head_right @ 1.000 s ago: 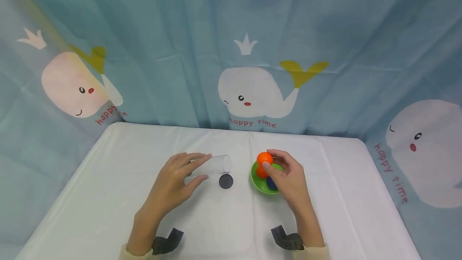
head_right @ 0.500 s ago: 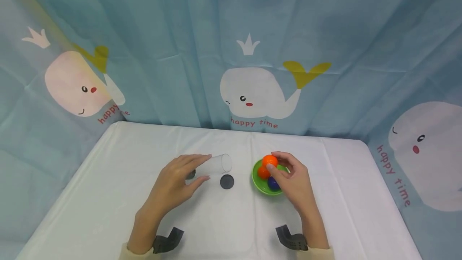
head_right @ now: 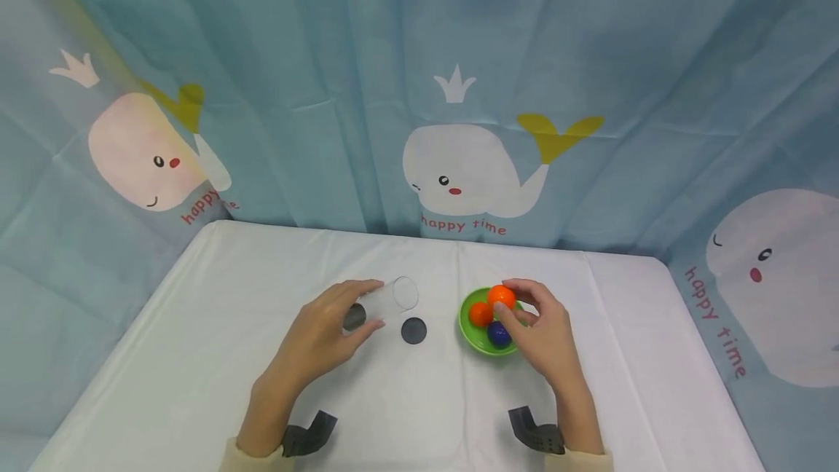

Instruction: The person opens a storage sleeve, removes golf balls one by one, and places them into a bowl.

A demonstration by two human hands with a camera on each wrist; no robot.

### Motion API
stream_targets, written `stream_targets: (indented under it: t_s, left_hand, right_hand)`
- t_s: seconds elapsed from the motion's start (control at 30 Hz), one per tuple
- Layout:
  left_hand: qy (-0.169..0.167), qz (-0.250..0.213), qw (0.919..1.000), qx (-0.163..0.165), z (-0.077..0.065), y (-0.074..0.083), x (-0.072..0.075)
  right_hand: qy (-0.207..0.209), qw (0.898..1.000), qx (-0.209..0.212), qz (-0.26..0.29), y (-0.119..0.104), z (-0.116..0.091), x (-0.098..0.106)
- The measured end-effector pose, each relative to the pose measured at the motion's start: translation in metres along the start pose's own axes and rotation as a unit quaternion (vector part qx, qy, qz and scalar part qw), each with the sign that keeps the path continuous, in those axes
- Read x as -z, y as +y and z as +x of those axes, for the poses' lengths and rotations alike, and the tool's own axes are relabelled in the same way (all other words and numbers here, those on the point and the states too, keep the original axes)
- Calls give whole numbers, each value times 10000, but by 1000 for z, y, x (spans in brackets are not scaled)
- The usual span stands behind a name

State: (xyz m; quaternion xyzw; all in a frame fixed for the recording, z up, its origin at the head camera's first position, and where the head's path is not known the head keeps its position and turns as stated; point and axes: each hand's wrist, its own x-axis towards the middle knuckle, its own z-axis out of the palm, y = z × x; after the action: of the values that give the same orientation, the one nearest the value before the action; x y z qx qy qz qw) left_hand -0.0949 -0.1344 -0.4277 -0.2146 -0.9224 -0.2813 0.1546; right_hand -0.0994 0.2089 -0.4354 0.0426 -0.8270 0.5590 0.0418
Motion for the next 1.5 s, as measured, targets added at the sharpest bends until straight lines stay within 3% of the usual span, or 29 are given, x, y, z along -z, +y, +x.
stream_targets:
  t_s: [0.3, 0.6, 0.9, 1.13, 1.5]
  left_hand:
    - [-80, 42, 9999, 133, 0, -6, -4]
    - [-274, -411, 9982, 349, 0, -15, -16]
    - [-615, -893, 9921, 632, -2, -21, -25]
    - [-914, -1495, 9811, 825, -1, -26, -33]
    - [-1021, -1627, 9765, 978, -2, -31, -38]
  right_hand:
    - [210, 9992, 70, -321, -1, -1, 0]
    - [322, 9968, 317, -659, 1, -1, -2]
    - [342, 9944, 464, -884, 4, 0, -2]
    - [275, 9932, 419, -1046, 5, 1, -3]
    - [344, 9876, 428, -1469, 7, 1, -2]
